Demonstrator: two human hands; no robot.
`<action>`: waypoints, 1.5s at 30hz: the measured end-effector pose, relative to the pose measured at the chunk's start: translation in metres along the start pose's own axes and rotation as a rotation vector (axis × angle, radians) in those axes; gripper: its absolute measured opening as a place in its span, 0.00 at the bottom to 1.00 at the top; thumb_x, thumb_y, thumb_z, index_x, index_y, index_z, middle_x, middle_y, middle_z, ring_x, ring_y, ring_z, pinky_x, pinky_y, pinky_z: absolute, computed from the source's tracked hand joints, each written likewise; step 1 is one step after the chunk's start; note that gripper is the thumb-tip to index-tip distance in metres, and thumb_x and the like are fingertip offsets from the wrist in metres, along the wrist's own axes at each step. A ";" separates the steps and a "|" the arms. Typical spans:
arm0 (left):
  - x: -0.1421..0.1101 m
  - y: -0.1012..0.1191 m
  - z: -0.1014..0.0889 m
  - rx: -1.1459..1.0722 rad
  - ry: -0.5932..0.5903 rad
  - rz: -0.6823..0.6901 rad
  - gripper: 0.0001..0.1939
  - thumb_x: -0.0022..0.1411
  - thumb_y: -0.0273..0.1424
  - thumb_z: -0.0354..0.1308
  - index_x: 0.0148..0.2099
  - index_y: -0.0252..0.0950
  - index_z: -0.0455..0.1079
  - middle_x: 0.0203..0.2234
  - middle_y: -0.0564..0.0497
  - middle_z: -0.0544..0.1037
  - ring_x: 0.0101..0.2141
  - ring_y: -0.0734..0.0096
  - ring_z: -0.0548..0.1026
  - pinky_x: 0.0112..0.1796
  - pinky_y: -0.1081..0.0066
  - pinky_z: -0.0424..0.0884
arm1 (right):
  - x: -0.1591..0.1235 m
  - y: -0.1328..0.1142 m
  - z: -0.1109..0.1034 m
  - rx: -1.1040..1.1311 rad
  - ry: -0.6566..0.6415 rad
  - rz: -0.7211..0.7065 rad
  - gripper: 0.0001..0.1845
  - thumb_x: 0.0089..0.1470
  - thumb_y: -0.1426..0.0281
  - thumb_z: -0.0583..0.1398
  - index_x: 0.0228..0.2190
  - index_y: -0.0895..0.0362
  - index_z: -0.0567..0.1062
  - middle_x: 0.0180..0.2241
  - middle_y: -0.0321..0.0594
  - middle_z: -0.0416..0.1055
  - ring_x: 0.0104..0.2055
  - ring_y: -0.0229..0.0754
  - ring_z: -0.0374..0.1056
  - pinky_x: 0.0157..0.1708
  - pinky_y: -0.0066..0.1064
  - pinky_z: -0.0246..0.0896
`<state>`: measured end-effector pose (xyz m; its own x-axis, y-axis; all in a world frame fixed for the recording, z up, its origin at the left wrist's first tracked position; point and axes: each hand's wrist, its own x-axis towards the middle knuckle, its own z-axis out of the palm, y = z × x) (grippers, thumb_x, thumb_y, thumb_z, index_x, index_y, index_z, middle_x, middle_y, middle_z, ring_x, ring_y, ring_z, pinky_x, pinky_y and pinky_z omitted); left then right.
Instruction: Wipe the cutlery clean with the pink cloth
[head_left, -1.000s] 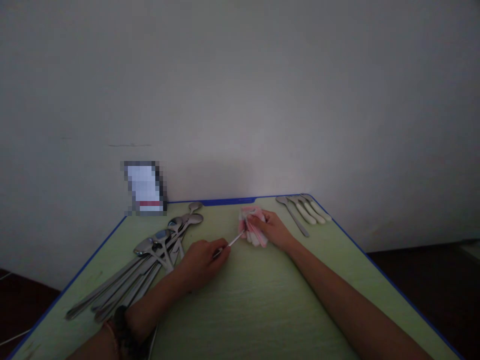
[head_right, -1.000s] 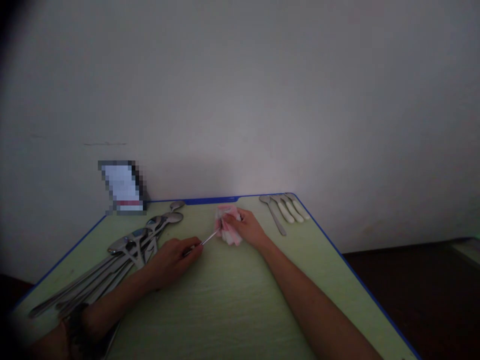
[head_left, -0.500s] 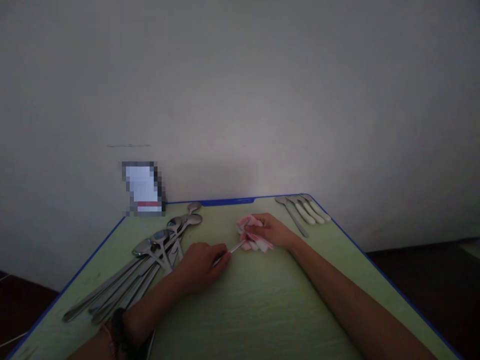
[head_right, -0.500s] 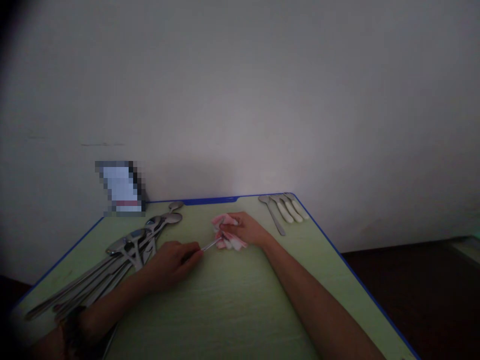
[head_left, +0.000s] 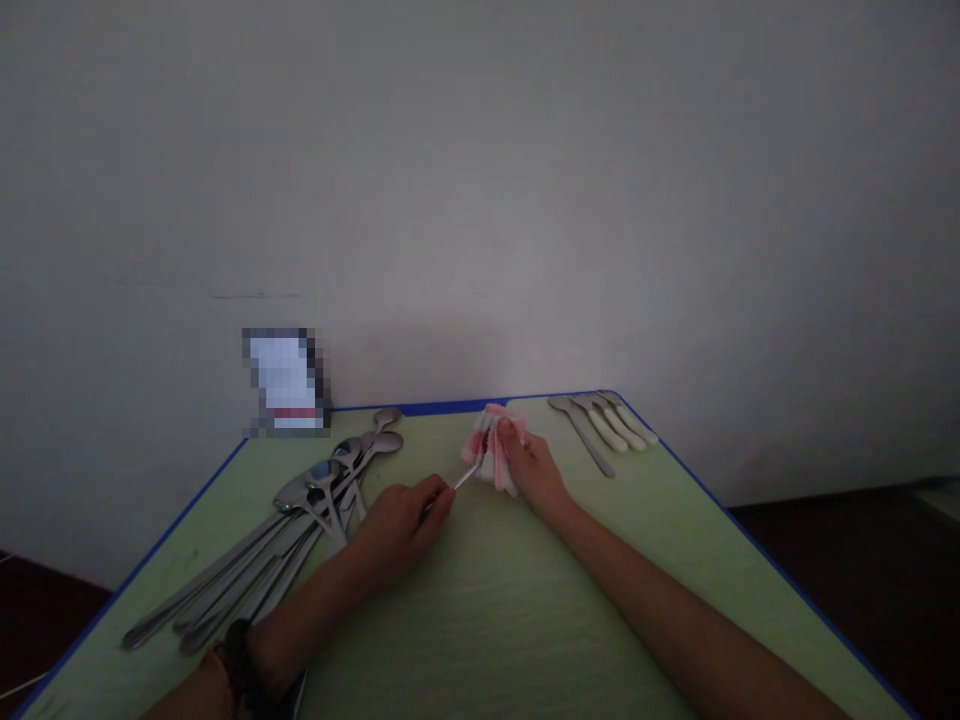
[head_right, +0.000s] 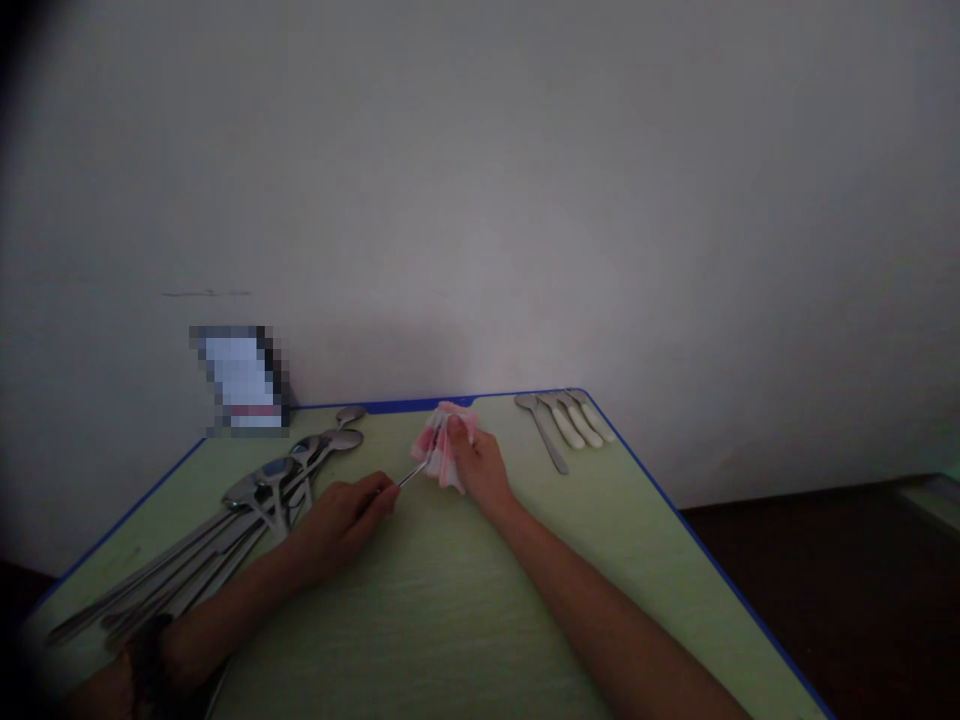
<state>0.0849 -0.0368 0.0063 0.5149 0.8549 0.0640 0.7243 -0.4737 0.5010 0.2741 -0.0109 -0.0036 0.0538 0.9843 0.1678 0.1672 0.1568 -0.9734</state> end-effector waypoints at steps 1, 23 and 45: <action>0.000 0.000 0.000 -0.012 0.004 0.000 0.16 0.65 0.38 0.37 0.32 0.37 0.63 0.18 0.54 0.69 0.22 0.70 0.69 0.26 0.73 0.56 | -0.001 0.000 0.002 -0.002 -0.008 0.024 0.30 0.53 0.47 0.47 0.23 0.58 0.73 0.18 0.39 0.68 0.20 0.38 0.61 0.20 0.28 0.54; 0.001 0.001 0.000 -0.103 -0.003 0.046 0.16 0.65 0.35 0.40 0.49 0.37 0.64 0.30 0.49 0.76 0.30 0.66 0.74 0.33 0.71 0.63 | 0.008 0.017 -0.001 0.312 0.032 0.075 0.21 0.46 0.53 0.59 0.26 0.59 0.72 0.24 0.37 0.70 0.26 0.36 0.61 0.28 0.27 0.57; 0.000 0.000 0.004 -0.144 0.098 0.021 0.23 0.61 0.33 0.46 0.58 0.38 0.56 0.28 0.53 0.76 0.27 0.68 0.74 0.32 0.73 0.65 | 0.013 0.019 -0.007 0.559 -0.100 0.177 0.16 0.41 0.59 0.65 0.28 0.59 0.75 0.25 0.37 0.72 0.26 0.36 0.63 0.28 0.28 0.60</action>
<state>0.0869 -0.0373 0.0026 0.4774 0.8647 0.1562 0.6367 -0.4629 0.6167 0.2847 0.0039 -0.0192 -0.0642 0.9979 0.0068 -0.3811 -0.0182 -0.9243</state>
